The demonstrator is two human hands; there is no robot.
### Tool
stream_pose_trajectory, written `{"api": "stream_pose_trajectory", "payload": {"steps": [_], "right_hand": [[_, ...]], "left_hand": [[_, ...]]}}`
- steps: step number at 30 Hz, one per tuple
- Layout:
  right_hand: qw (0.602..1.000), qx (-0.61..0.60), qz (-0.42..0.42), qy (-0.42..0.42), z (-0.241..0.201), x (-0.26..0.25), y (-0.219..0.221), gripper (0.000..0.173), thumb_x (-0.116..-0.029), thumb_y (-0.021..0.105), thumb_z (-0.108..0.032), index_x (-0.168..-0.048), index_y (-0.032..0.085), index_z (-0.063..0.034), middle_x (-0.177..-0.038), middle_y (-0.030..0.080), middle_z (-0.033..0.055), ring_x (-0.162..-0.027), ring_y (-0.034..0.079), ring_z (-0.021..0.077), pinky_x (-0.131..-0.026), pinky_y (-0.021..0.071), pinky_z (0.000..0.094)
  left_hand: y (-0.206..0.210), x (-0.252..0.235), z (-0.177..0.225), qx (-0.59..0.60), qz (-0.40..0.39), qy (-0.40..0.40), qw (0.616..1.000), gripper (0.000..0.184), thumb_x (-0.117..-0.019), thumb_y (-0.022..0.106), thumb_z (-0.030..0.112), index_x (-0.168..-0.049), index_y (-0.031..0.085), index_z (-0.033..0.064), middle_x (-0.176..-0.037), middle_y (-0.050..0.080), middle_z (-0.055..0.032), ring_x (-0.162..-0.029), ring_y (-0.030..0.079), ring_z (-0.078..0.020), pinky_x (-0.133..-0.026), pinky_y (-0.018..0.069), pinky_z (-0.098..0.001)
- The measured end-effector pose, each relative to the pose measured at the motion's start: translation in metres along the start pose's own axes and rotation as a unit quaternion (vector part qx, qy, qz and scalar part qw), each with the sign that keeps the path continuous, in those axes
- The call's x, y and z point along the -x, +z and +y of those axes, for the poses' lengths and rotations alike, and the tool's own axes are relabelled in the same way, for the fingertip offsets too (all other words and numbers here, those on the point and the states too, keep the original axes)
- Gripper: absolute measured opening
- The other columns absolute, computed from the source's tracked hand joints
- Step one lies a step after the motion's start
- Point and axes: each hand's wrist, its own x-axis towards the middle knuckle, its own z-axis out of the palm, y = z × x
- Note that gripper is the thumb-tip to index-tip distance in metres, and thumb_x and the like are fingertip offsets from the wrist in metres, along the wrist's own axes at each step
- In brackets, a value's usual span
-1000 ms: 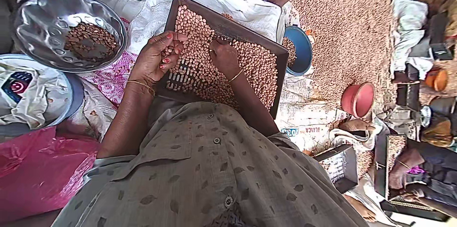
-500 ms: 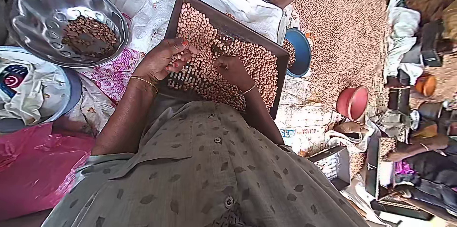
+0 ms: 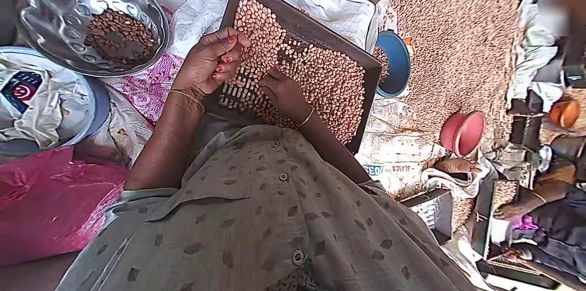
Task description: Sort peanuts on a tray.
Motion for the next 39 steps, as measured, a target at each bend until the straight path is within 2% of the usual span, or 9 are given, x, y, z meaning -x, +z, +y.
{"api": "stream_pose_trajectory", "payload": {"steps": [5, 11, 15, 19, 21, 24, 27, 32, 39], "right_hand": [[0.997, 0.054, -0.051, 0.009, -0.012, 0.002, -0.006, 0.018, -0.0972, 0.063, -0.008, -0.109, 0.075, -0.0008, -0.115, 0.067, 0.0201, -0.102, 0.069, 0.0376, -0.075, 0.0596, 0.0483], [0.997, 0.074, -0.007, -0.019, -0.012, 0.007, 0.004, 0.016, -0.0971, 0.06, -0.011, -0.097, 0.074, -0.0018, -0.099, 0.068, 0.0189, -0.079, 0.071, 0.0328, -0.057, 0.0561, 0.0449], [0.992, -0.062, 0.105, 0.03, -0.003, -0.002, -0.003, 0.012, -0.0916, 0.064, -0.01, -0.089, 0.071, -0.0005, -0.088, 0.067, 0.0151, -0.065, 0.064, 0.0233, -0.055, 0.0526, 0.0381], [0.941, -0.288, 0.177, 0.01, -0.032, -0.01, -0.025, 0.024, -0.0966, 0.063, -0.002, -0.117, 0.068, 0.0099, -0.099, 0.07, 0.016, -0.074, 0.068, 0.0131, -0.066, 0.0606, 0.0272], [0.93, -0.322, 0.179, 0.002, -0.037, -0.01, -0.018, 0.018, -0.0961, 0.062, 0.001, -0.11, 0.066, 0.0113, -0.094, 0.07, 0.0164, -0.071, 0.068, 0.0139, -0.064, 0.061, 0.0288], [0.951, -0.302, 0.07, -0.003, -0.027, -0.003, -0.006, 0.009, -0.0948, 0.064, -0.001, -0.096, 0.068, 0.0059, -0.085, 0.07, 0.0124, -0.071, 0.067, 0.0137, -0.067, 0.0592, 0.0303], [0.986, -0.135, -0.044, -0.086, -0.025, 0.005, 0.009, 0.013, -0.0936, 0.064, -0.005, -0.097, 0.076, -0.0008, -0.096, 0.073, 0.016, -0.088, 0.072, 0.0311, -0.073, 0.0591, 0.0473], [0.988, -0.02, -0.07, -0.134, -0.032, 0.008, 0.012, 0.014, -0.0948, 0.061, 0.0, -0.098, 0.075, 0.0001, -0.104, 0.072, 0.0183, -0.098, 0.071, 0.0368, -0.075, 0.0597, 0.0469], [0.938, -0.309, 0.158, 0.019, -0.028, -0.015, -0.025, 0.009, -0.0904, 0.066, 0.005, -0.099, 0.068, 0.0077, -0.095, 0.066, 0.0151, -0.075, 0.066, 0.0132, -0.068, 0.0596, 0.0255]], "left_hand": [[0.001, 0.001, 0.001, -0.009, 0.003, -0.002, 1.0, 0.03, -0.1096, 0.034, 0.014, -0.106, 0.065, 0.0144, -0.065, 0.049, 0.0102, -0.045, 0.039, 0.0021, -0.039, 0.032, -0.0109], [0.001, 0.001, 0.0, -0.021, -0.008, 0.001, 1.0, 0.03, -0.1092, 0.034, 0.014, -0.107, 0.064, 0.014, -0.066, 0.049, 0.0099, -0.045, 0.038, 0.0022, -0.039, 0.031, -0.0109], [0.006, 0.0, 0.0, -0.076, -0.001, -0.04, 0.996, 0.043, -0.1129, 0.024, 0.027, -0.112, 0.065, 0.012, -0.07, 0.054, 0.0089, -0.044, 0.036, 0.0026, -0.038, 0.0285, -0.0112], [0.013, 0.002, -0.001, -0.168, -0.004, -0.119, 0.979, 0.05, -0.1131, 0.022, 0.04, -0.103, 0.063, 0.0148, -0.069, 0.059, 0.0088, -0.044, 0.038, 0.0025, -0.04, 0.0292, -0.0122], [0.011, 0.001, 0.0, -0.146, -0.019, -0.118, 0.982, 0.049, -0.1132, 0.022, 0.037, -0.102, 0.064, 0.0141, -0.069, 0.059, 0.0086, -0.043, 0.037, 0.0032, -0.038, 0.0278, -0.0117], [0.004, 0.002, 0.0, -0.066, -0.024, -0.058, 0.996, 0.041, -0.1123, 0.026, 0.024, -0.101, 0.064, 0.0134, -0.069, 0.055, 0.0083, -0.044, 0.038, 0.0028, -0.038, 0.0299, -0.011], [-0.001, 0.0, 0.0, 0.017, -0.018, -0.007, 1.0, 0.036, -0.1107, 0.029, 0.019, -0.095, 0.061, 0.0168, -0.062, 0.047, 0.0113, -0.044, 0.037, 0.0026, -0.039, 0.0306, -0.0111], [-0.001, 0.0, 0.001, 0.028, -0.001, 0.001, 1.0, 0.037, -0.1111, 0.028, 0.019, -0.096, 0.062, 0.0167, -0.063, 0.048, 0.011, -0.045, 0.038, 0.0026, -0.039, 0.0301, -0.0108], [0.008, -0.001, -0.002, -0.115, 0.016, -0.07, 0.991, 0.054, -0.1128, 0.016, 0.04, -0.119, 0.063, 0.014, -0.078, 0.061, 0.0074, -0.047, 0.04, 0.0013, -0.04, 0.0305, -0.0124]]}}
